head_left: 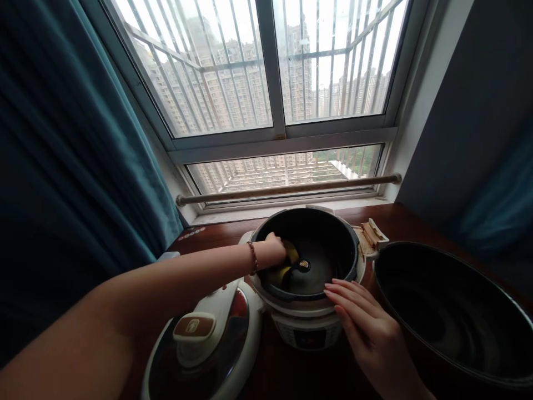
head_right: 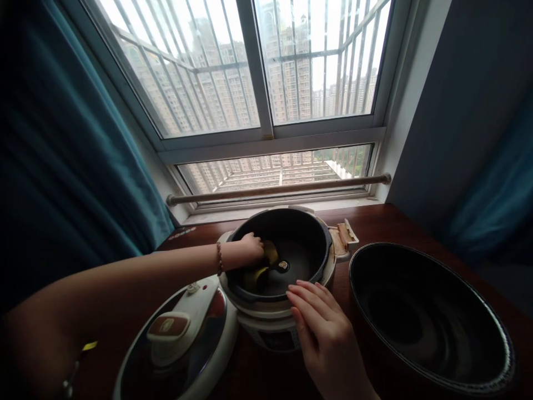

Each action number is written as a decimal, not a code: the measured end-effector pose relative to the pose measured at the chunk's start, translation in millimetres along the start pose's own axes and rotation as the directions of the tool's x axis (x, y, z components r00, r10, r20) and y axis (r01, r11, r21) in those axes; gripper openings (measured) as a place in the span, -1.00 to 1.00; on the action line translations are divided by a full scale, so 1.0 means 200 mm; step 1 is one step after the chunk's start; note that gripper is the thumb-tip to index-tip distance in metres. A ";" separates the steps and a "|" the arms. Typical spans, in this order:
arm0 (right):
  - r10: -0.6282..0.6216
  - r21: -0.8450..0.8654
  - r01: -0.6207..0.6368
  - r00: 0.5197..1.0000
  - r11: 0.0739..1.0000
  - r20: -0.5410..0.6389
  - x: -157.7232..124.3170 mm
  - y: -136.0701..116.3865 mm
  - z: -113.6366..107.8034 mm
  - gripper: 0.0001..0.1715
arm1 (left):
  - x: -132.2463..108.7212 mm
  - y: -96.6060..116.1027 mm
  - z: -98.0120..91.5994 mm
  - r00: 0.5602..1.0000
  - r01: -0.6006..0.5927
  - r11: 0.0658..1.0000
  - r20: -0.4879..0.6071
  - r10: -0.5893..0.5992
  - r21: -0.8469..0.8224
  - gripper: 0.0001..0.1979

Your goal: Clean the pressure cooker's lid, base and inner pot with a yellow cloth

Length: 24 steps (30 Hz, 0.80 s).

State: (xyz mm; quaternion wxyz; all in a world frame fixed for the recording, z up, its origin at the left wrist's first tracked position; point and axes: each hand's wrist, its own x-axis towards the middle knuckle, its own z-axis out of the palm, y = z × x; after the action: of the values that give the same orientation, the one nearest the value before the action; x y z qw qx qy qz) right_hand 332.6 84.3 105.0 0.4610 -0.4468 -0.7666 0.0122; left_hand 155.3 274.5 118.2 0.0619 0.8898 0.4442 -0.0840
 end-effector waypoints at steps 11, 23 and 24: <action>0.013 0.039 -0.013 1.000 0.999 0.000 -0.01 0.00 0.01 -0.61 | 0.25 0.10 -0.09 0.987 0.054 0.987 -0.158 -0.030 0.149 -0.50; 0.066 0.090 -0.069 0.997 0.994 0.034 -0.02 0.00 0.00 -0.62 | 0.01 0.05 -0.01 0.922 0.224 0.965 0.291 -0.256 0.137 -0.77; 0.069 0.093 -0.072 0.997 0.993 0.032 -0.02 0.00 0.00 -0.62 | -0.01 0.06 0.01 0.925 0.206 0.975 0.308 -0.221 0.080 -0.72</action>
State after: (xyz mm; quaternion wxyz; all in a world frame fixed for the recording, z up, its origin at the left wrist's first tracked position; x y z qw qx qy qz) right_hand 333.3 81.1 101.5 0.4696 -0.4512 -0.7555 0.0710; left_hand 163.9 265.9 116.5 0.1022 0.8125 0.5207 -0.2414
